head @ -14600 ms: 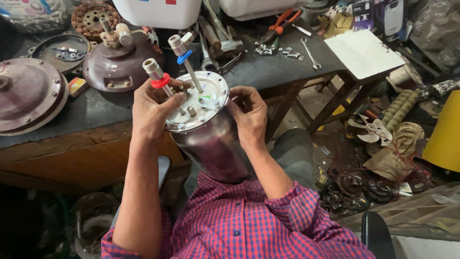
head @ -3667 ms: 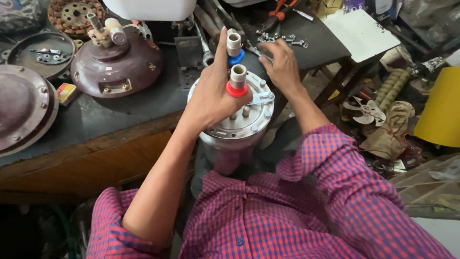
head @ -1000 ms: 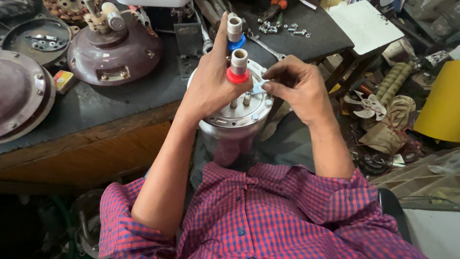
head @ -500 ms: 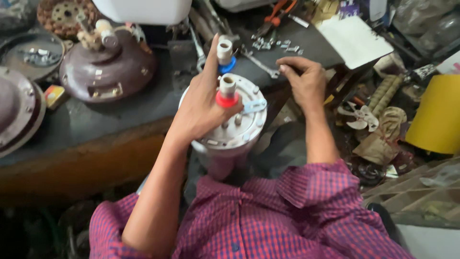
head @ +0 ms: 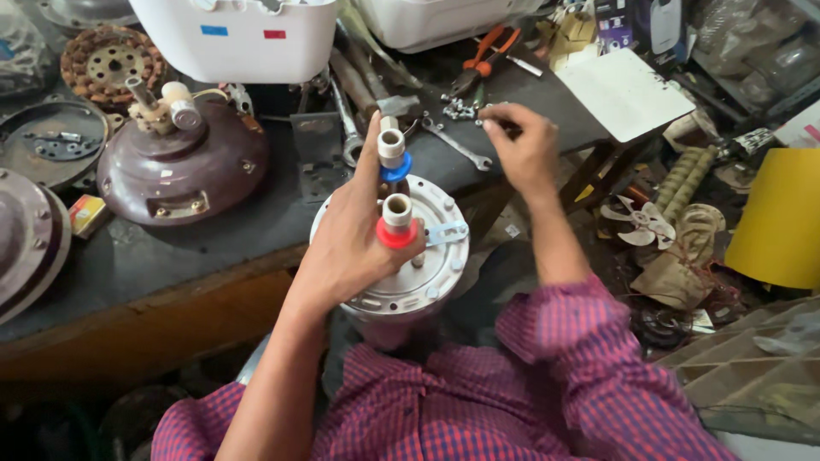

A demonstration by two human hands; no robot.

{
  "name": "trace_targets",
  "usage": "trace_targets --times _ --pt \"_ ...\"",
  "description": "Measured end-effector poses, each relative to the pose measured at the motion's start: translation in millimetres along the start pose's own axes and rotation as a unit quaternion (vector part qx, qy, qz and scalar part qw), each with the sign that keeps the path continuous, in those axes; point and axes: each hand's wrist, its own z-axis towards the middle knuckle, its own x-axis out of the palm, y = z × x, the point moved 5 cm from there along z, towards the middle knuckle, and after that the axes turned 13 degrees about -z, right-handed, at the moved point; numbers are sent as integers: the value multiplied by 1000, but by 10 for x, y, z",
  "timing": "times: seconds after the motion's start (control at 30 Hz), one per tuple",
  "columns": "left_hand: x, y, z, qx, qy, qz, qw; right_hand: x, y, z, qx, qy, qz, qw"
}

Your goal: The person assembles a cylindrical water heater by placing a lid with two pipes onto the tank and tightening the surrounding bolts. They use a wrench to secure the bolts in a circular pattern while holding the unit on their lap.

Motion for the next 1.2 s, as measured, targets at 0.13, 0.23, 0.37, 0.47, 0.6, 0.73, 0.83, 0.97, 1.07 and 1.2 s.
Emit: trace_targets --times 0.13,0.23,0.37,0.47,0.6,0.73,0.83,0.97,1.07,1.2 --pt "3 16 13 -10 8 -20 1000 -446 662 -348 -93 205 165 960" --pt "-4 21 5 8 4 -19 1000 -691 1205 -566 -238 259 82 933" --pt "-2 63 16 7 5 -37 999 -679 1482 -643 -172 255 -41 951" --pt "-7 73 13 20 -1 -23 1000 -703 1579 -634 -216 226 -43 949" --pt "-9 70 24 28 -6 -14 1000 -646 1467 -657 -130 234 41 963" --pt "-15 79 12 31 -3 -15 999 -645 1459 -689 -166 213 44 962" --pt "-17 84 4 31 -6 -15 999 -640 1583 -667 -276 188 -81 939" --pt "8 93 18 22 -5 -12 1000 -531 1738 -574 -302 197 -192 913" --pt "0 59 18 42 -9 -9 999 -461 1778 -522 -277 265 -234 894" --pt "-2 81 16 9 -4 -2 1000 -451 1790 -488 -277 282 -226 890"
